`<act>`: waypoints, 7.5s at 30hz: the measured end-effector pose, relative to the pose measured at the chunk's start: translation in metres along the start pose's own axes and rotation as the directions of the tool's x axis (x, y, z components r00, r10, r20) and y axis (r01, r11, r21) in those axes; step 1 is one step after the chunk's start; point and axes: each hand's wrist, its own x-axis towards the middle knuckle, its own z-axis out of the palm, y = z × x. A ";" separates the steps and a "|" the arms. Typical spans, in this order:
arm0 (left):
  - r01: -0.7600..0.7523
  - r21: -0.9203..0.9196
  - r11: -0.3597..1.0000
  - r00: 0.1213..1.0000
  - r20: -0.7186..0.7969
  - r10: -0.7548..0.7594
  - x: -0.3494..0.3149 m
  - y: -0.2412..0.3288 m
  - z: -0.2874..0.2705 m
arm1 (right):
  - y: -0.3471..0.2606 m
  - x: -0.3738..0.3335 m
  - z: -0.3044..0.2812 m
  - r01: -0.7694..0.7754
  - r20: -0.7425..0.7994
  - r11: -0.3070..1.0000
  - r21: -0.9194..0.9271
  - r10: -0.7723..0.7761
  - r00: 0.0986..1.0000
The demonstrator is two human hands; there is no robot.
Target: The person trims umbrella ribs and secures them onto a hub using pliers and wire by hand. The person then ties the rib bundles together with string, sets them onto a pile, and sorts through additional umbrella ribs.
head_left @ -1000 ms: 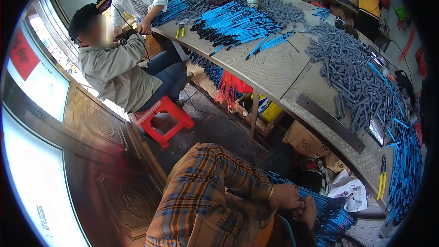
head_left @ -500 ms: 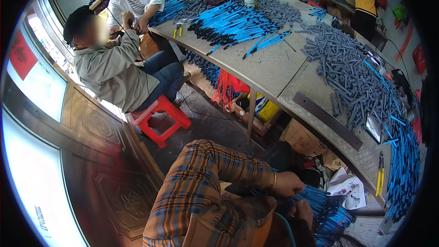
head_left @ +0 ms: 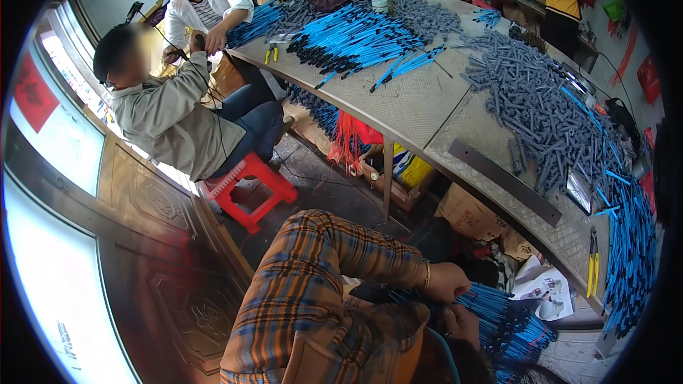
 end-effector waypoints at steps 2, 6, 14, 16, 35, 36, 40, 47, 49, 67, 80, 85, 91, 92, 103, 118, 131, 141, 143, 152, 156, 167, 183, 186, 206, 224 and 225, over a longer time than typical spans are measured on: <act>-0.006 0.007 1.000 1.000 0.010 0.006 -0.001 -0.001 0.003 | 0.004 0.000 0.000 -0.004 -0.005 1.000 -0.010 0.004 1.000; -0.307 0.344 0.887 0.933 -0.077 0.353 -0.005 -0.007 0.012 | 0.012 0.002 -0.005 0.081 0.003 0.991 -0.111 -0.081 0.997; -0.487 0.354 0.799 0.822 -0.124 0.556 -0.008 -0.011 0.010 | -0.023 0.012 -0.047 0.388 -0.094 0.833 -0.394 -0.456 0.885; -0.487 0.437 0.756 0.806 -0.108 0.582 -0.005 -0.014 0.008 | -0.020 0.024 -0.061 0.394 0.052 0.889 -0.234 -0.394 0.918; -0.404 0.618 0.675 0.736 -0.219 0.641 0.013 -0.026 0.018 | 0.014 0.067 -0.072 0.423 0.182 0.861 -0.282 -0.385 0.905; -0.401 0.611 0.683 0.742 -0.220 0.633 0.013 -0.025 0.017 | 0.015 0.067 -0.071 0.433 0.172 0.854 -0.289 -0.399 0.901; -0.397 0.601 0.694 0.747 -0.229 0.625 0.014 -0.025 0.015 | 0.015 0.067 -0.069 0.457 0.125 0.822 -0.340 -0.441 0.888; -0.377 0.593 0.711 0.764 -0.234 0.601 0.013 -0.027 0.018 | 0.018 0.067 -0.065 0.492 0.097 0.800 -0.343 -0.491 0.866; -0.367 0.598 0.712 0.764 -0.243 0.598 0.009 -0.026 0.021 | 0.019 0.065 -0.062 0.502 0.094 0.795 -0.340 -0.503 0.859; -0.397 0.548 0.737 0.847 -0.091 0.524 -0.018 -0.002 0.006 | 0.019 0.056 -0.045 0.431 -0.030 0.695 -0.576 -0.545 0.838; -0.035 0.124 0.992 0.981 0.194 0.010 0.041 -0.035 -0.030 | 0.018 -0.032 -0.003 0.568 -0.034 0.748 -0.343 -0.614 0.788; 0.292 -0.285 0.913 0.861 0.493 -0.121 0.079 -0.045 -0.044 | 0.038 -0.043 -0.004 0.426 -0.233 0.793 -0.435 -0.557 0.797; 0.253 -0.155 0.955 0.856 0.496 -0.146 0.085 -0.035 -0.037 | 0.057 0.017 -0.034 0.086 -0.328 0.379 -0.921 -0.877 0.352; 0.330 -0.187 0.925 0.845 0.495 -0.201 0.081 -0.045 -0.040 | 0.062 0.032 -0.037 0.081 -0.281 0.322 -0.943 -0.905 0.320; 0.032 0.102 0.994 0.852 0.517 -0.081 0.118 0.087 -0.065 | 0.051 -0.079 -0.100 0.141 -0.313 0.607 -0.782 -0.578 0.754; 0.310 -0.112 0.944 0.869 0.436 -0.233 0.177 0.028 -0.029 | 0.352 -0.321 -0.017 0.097 -0.428 0.441 0.892 0.894 -0.131; 0.263 0.123 0.957 0.870 0.398 -0.291 0.165 -0.064 0.013 | 0.548 -0.286 0.031 -0.500 -0.755 0.675 0.542 0.653 0.062; 0.119 0.540 0.833 0.984 0.048 -0.172 0.110 -0.093 -0.031 | 0.175 -0.161 -0.220 -0.060 -0.979 0.987 -0.150 -0.139 0.152; 0.006 0.639 0.769 0.999 -0.030 0.017 0.095 -0.112 -0.030 | 0.087 -0.124 -0.263 -0.134 -0.806 0.808 -0.574 -0.527 0.270; 0.092 0.591 0.801 0.932 -0.335 0.141 0.055 -0.181 -0.016 | -0.014 0.073 -0.480 -0.775 -0.724 0.183 -0.604 -0.533 0.439; 0.136 0.478 0.868 0.926 -0.373 0.061 0.060 -0.192 -0.021 | 0.007 0.086 -0.529 -0.930 -0.939 0.136 -0.341 -0.098 0.330; 0.153 0.393 0.907 0.911 -0.412 0.025 0.039 -0.174 -0.036 | -0.008 0.062 -0.408 -0.393 -0.833 0.735 -0.553 -0.472 0.288; -0.601 -0.576 0.553 0.695 -0.719 0.006 0.142 0.079 -0.131 | -0.037 -0.008 -0.184 0.387 -0.549 0.910 -0.148 -0.401 0.733; -0.612 -0.570 0.548 0.699 -0.715 0.036 0.144 0.096 -0.118 | -0.023 -0.023 -0.180 0.300 -0.616 0.888 -0.347 -0.457 0.641; -0.621 -0.651 0.437 0.680 -0.724 -0.112 0.131 0.096 -0.109 | -0.003 -0.026 -0.174 0.192 -0.689 0.887 -0.421 -0.450 0.567; -0.426 -0.844 0.325 0.900 -0.431 0.061 0.123 0.090 -0.125 | 0.009 -0.032 -0.165 0.266 -0.339 0.707 0.656 -0.039 0.940; -0.421 -0.848 0.323 0.904 -0.423 0.067 0.120 0.088 -0.132 | 0.011 -0.036 -0.173 0.207 -0.261 0.794 0.572 -0.064 0.963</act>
